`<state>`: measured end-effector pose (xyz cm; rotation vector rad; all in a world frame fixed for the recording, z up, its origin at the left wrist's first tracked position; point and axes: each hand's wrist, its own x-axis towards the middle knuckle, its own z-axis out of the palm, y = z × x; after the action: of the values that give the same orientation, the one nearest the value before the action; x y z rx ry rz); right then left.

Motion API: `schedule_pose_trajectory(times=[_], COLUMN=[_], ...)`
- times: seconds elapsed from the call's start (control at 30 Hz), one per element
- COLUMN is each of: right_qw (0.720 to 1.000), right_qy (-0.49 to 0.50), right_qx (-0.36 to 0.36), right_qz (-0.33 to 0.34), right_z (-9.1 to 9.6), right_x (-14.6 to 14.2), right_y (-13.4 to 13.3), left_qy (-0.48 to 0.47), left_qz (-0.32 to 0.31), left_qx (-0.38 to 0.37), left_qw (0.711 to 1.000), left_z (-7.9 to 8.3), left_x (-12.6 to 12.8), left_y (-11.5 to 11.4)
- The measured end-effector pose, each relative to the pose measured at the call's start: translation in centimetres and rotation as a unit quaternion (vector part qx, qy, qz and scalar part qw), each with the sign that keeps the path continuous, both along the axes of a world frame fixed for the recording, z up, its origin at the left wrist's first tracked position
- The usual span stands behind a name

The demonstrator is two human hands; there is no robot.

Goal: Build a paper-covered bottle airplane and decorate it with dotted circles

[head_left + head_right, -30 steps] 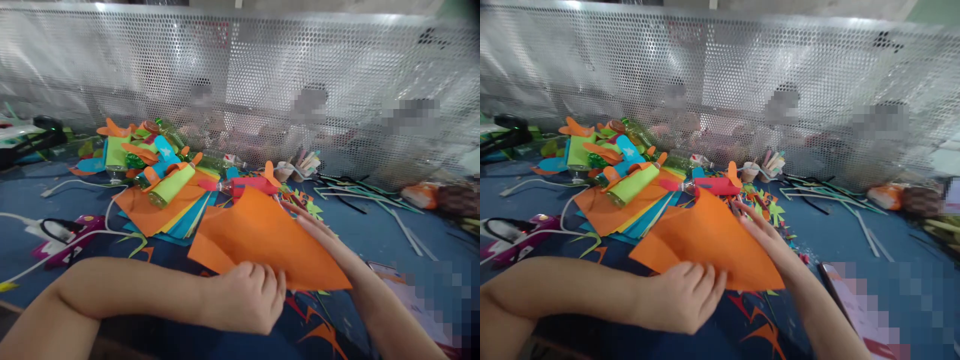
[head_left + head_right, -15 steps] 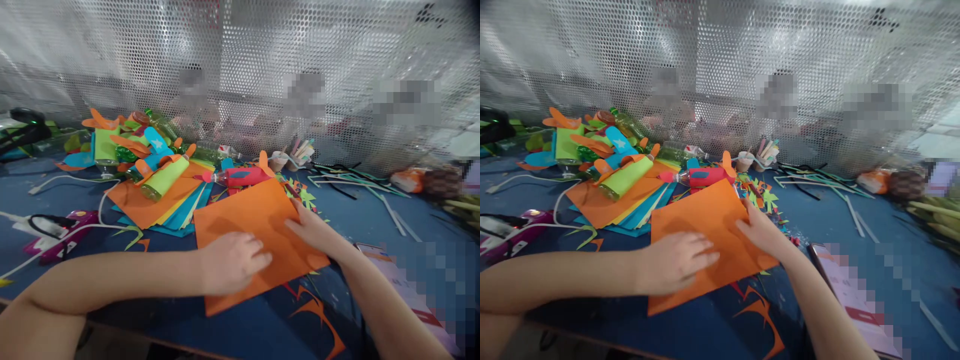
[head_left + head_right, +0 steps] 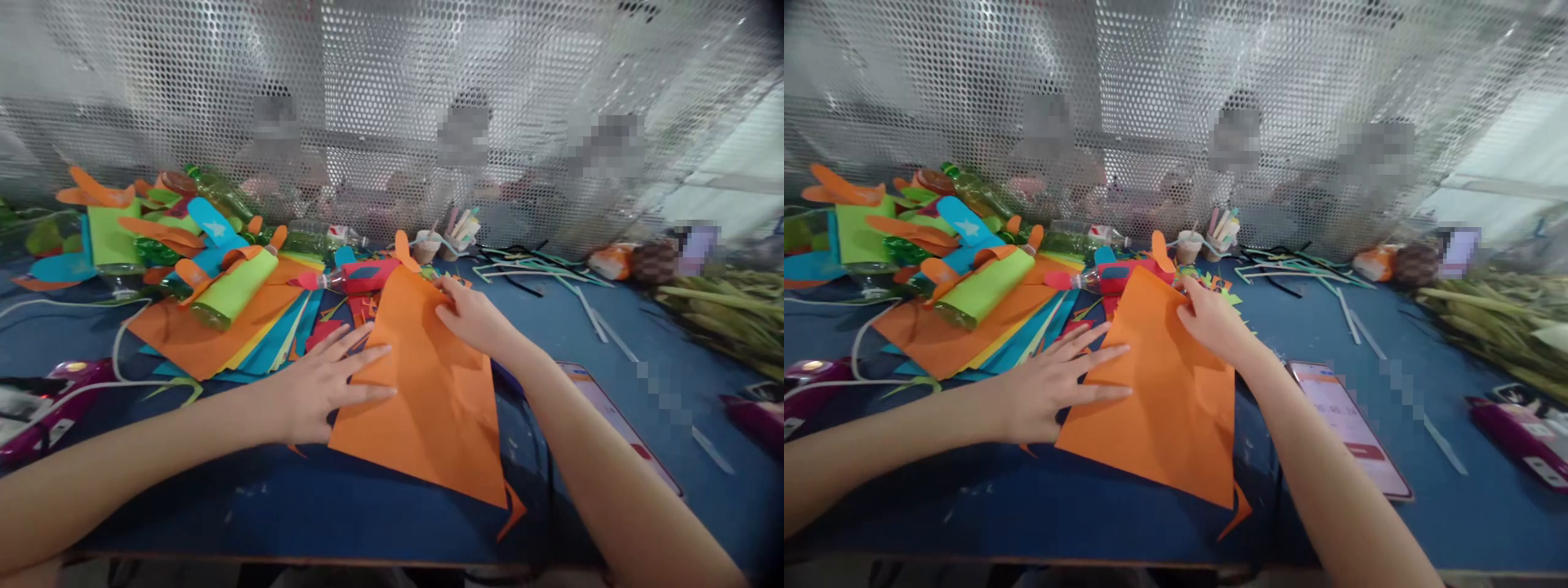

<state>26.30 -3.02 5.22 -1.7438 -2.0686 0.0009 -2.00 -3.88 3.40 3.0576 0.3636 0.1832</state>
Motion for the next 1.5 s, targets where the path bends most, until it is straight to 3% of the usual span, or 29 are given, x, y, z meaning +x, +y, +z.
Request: schedule_pose_trajectory(times=[0.1, 0.2, 0.33, 0.43, 0.5, 0.57, 0.63, 0.7, 0.77, 0.83, 1.0, 1.2, 1.37, 1.5], right_qw=[1.000, 0.998, 0.990, 0.973, 0.956, 0.948, 0.965, 0.988, 0.985, 0.982, 0.980, 0.978, 0.984, 0.991], right_qy=[0.020, 0.048, 0.073, 0.023, -0.015, -0.022, 0.004, 0.038, 0.050, 0.040, -0.023, -0.040, -0.064, -0.043], right_qx=[0.015, 0.026, 0.093, 0.204, 0.290, 0.317, 0.257, 0.088, -0.027, -0.073, -0.073, -0.013, -0.030, -0.097], right_qz=[0.018, 0.041, 0.082, 0.105, 0.038, 0.009, 0.051, 0.120, 0.162, 0.167, 0.183, 0.203, 0.161, 0.084], right_z=[0.1, 0.3, 0.9, 1.1, 0.9, 0.3, -0.6, -1.6, -2.5, -3.2, -4.4, -5.0, -4.8, -4.5], right_x=[0.1, -0.1, -1.9, -3.6, -4.5, -4.9, -4.9, -4.8, -5.0, -5.4, -6.4, -6.4, -6.0, -5.9], right_y=[0.5, 0.9, 0.6, -0.7, -2.2, -3.9, -5.7, -7.3, -8.5, -9.2, -9.7, -9.6, -9.1, -7.9], left_qy=[-0.044, -0.074, -0.088, -0.050, -0.014, 0.006, -0.004, -0.029, -0.046, -0.057, -0.085, -0.152, -0.225, -0.201], left_qz=[-0.019, -0.090, -0.146, -0.115, -0.073, -0.043, -0.029, -0.013, 0.000, 0.022, 0.069, 0.113, 0.146, 0.226], left_qx=[0.059, 0.084, 0.172, 0.221, 0.226, 0.218, 0.207, 0.192, 0.166, 0.137, 0.077, -0.014, -0.109, -0.138], left_qw=[0.997, 0.990, 0.970, 0.967, 0.971, 0.975, 0.978, 0.981, 0.985, 0.989, 0.991, 0.982, 0.957, 0.943], left_z=[-0.5, -0.8, -1.8, -3.0, -3.7, -4.3, -4.6, -4.8, -4.6, -4.2, -3.4, -4.5, -5.3, -5.2], left_x=[0.2, 0.2, 0.4, 0.6, 0.4, 0.0, -0.6, -1.4, -2.2, -2.9, -4.3, -5.5, -5.9, -6.0], left_y=[0.1, 0.2, -0.5, -1.2, -1.4, -1.4, -1.3, -1.2, -1.3, -1.5, -2.6, -2.7, -1.8, -1.3])
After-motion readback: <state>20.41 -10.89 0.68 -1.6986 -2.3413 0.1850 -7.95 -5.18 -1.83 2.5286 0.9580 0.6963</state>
